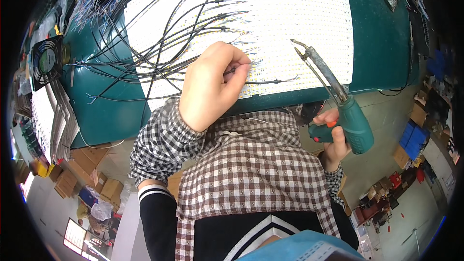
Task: The person uses a soldering iron to attach black wires to a large LED panel on a green workbench. They repeatedly pick up wires, position them on the panel, and apply the soldering iron to secure the connections.
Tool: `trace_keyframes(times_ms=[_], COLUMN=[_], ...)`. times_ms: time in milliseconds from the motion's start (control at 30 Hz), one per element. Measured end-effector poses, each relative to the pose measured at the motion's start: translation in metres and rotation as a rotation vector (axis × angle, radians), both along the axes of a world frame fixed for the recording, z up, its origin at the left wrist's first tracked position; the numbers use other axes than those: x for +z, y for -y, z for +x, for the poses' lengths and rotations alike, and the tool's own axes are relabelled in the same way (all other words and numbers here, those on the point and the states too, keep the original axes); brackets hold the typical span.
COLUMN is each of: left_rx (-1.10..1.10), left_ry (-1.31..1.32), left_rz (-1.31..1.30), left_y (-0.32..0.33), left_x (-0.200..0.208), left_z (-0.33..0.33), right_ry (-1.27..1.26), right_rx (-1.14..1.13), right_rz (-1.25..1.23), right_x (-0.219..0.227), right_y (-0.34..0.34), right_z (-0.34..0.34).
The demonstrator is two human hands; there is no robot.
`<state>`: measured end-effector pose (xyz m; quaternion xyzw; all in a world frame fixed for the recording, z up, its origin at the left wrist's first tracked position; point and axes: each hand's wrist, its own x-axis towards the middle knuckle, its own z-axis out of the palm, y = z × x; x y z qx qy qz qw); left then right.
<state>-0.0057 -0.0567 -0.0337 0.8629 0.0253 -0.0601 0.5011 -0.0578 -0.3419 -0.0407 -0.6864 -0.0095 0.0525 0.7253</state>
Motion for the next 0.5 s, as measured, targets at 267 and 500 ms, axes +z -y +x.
trace_keyframes(times_ms=[267,500], left_rx=[0.023,0.047], left_ry=[0.012,-0.020], left_rz=[0.075,0.059], left_y=[-0.0004,0.0009], left_x=[-0.0053,-0.0039], left_z=[0.0015,0.0031], right_ry=[-0.012,-0.044], right_rx=[-0.015,-0.006], right_rz=[-0.002,-0.076], right_x=[-0.0005,0.0050], right_y=[-0.0022,-0.0046], right_z=[-0.0017,-0.0001])
